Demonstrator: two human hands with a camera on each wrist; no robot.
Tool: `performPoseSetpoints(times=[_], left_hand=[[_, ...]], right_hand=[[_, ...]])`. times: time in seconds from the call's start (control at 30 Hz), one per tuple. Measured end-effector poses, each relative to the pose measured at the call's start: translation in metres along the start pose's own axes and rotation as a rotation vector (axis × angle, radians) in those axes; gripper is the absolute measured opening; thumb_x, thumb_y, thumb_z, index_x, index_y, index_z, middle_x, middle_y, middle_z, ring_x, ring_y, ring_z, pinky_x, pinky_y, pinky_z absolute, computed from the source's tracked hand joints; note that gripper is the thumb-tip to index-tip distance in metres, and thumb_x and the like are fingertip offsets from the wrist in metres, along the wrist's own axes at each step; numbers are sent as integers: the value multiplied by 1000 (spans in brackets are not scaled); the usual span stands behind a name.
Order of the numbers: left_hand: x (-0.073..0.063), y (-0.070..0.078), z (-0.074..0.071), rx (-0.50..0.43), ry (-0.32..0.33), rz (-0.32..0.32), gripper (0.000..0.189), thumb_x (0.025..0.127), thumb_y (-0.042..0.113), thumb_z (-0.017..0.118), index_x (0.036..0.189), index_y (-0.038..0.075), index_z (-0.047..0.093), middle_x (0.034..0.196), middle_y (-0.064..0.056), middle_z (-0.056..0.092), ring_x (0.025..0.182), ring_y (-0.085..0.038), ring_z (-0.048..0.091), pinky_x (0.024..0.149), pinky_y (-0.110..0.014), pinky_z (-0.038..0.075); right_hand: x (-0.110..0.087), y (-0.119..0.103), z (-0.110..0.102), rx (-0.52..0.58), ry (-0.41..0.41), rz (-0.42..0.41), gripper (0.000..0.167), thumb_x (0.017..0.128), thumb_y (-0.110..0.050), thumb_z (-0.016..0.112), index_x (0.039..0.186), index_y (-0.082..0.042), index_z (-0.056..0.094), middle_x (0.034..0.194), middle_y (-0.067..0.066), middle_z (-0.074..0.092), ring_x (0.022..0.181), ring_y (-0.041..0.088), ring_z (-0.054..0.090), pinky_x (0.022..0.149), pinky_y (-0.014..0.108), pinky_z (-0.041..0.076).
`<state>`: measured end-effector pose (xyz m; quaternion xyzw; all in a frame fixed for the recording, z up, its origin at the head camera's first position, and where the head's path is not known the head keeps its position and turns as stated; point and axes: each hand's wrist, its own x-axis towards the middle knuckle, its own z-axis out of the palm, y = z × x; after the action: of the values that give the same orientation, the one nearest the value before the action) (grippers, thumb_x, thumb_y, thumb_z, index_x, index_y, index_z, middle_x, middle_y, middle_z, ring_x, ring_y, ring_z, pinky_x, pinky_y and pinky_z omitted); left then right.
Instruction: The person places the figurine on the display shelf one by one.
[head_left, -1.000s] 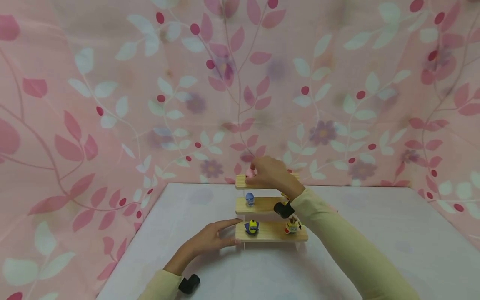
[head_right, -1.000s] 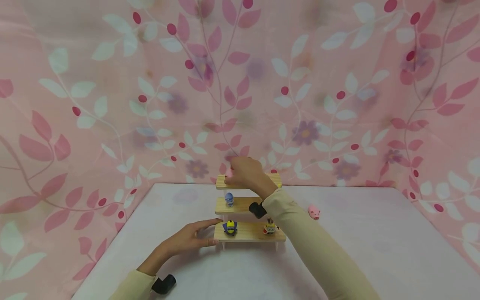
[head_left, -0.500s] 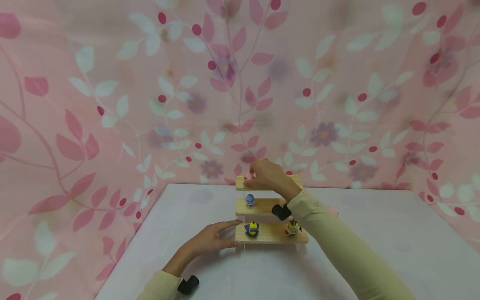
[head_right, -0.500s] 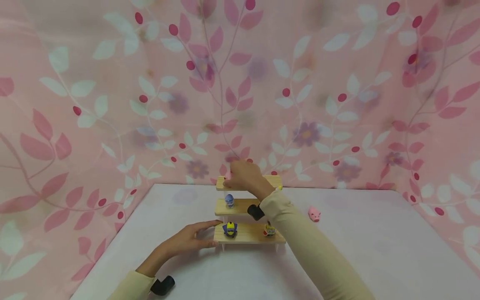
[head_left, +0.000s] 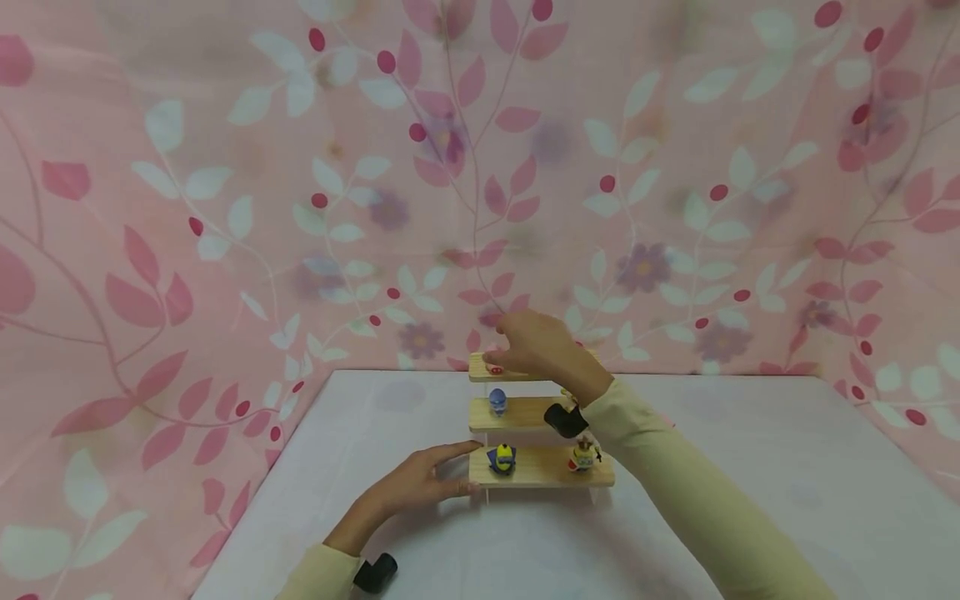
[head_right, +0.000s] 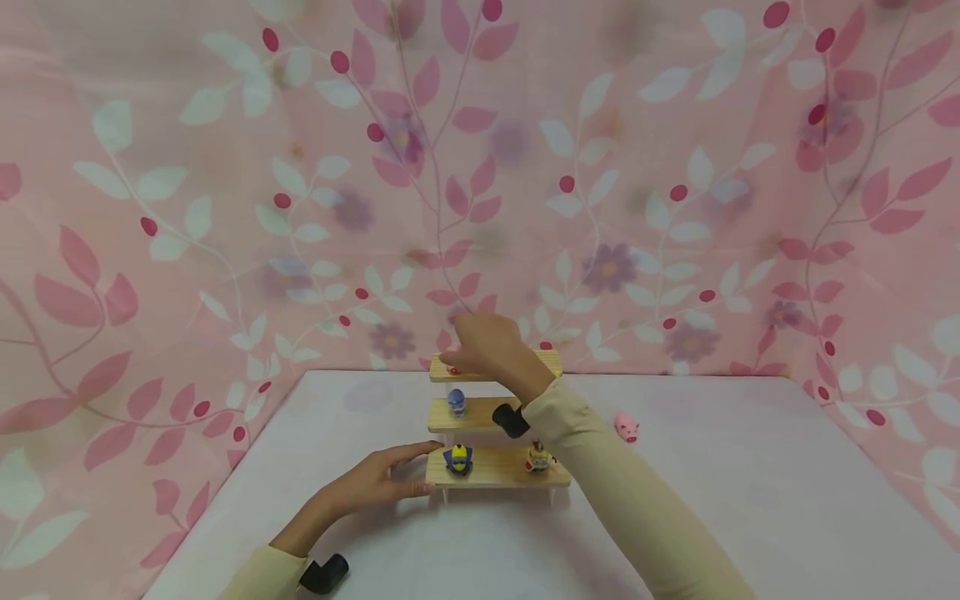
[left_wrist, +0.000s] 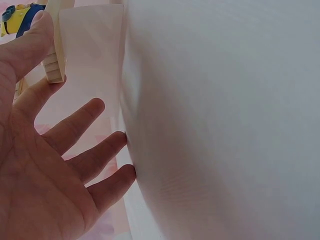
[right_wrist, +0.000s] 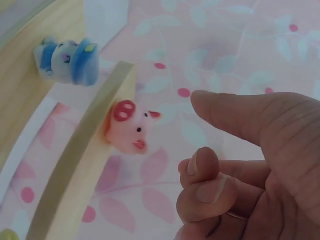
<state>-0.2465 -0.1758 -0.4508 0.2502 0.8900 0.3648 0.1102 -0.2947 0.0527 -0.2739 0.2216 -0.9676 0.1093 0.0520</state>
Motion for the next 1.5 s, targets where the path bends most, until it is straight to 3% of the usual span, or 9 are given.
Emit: performPoseSetpoints(times=[0.13, 0.33, 0.5, 0.67, 0.9, 1.5], left_hand=[[-1, 0, 0, -6, -1, -3, 64, 88, 54, 69, 145, 33, 50, 148, 1, 48, 138, -32, 40, 105, -61, 35], [-1, -1, 0, -13, 1, -14, 64, 88, 53, 70, 145, 33, 50, 148, 1, 48, 138, -32, 39, 105, -62, 34], [-1, -3, 1, -26, 8, -15, 64, 88, 53, 70, 145, 33, 50, 148, 1, 47, 138, -32, 39, 106, -62, 33], [-2, -2, 1, -30, 8, -19, 65, 87, 53, 70, 146, 31, 50, 148, 0, 48, 138, -33, 39, 106, -61, 33], [-3, 0, 0, -16, 12, -1, 66, 88, 52, 70, 146, 29, 50, 148, -1, 48, 138, -33, 39, 106, -61, 34], [-1, 0, 2, -20, 14, 9, 64, 86, 52, 71, 144, 33, 52, 146, 1, 50, 137, -31, 40, 107, -59, 34]], right_hand=[[-12, -4, -8, -14, 24, -23, 50, 91, -41, 68, 132, -13, 62, 120, 4, 67, 105, 23, 63, 85, 42, 54], [-32, -8, -19, -4, 96, -71, 48, 91, -43, 69, 129, -14, 63, 108, 2, 71, 85, 17, 65, 69, 34, 54], [-46, -8, -27, 17, 148, -110, 44, 91, -40, 70, 127, -15, 64, 90, -1, 70, 73, 13, 62, 57, 29, 49], [-64, -3, -28, 13, 167, -126, 42, 91, -39, 70, 122, -12, 64, 70, -7, 59, 58, 9, 53, 48, 26, 43], [-83, 4, -28, 21, 179, -121, 45, 91, -38, 70, 129, -14, 62, 63, -10, 54, 54, 8, 49, 45, 25, 41], [-126, 46, -21, 24, 285, -72, 40, 90, -34, 72, 123, -14, 65, 61, -12, 47, 49, 6, 40, 42, 25, 33]])
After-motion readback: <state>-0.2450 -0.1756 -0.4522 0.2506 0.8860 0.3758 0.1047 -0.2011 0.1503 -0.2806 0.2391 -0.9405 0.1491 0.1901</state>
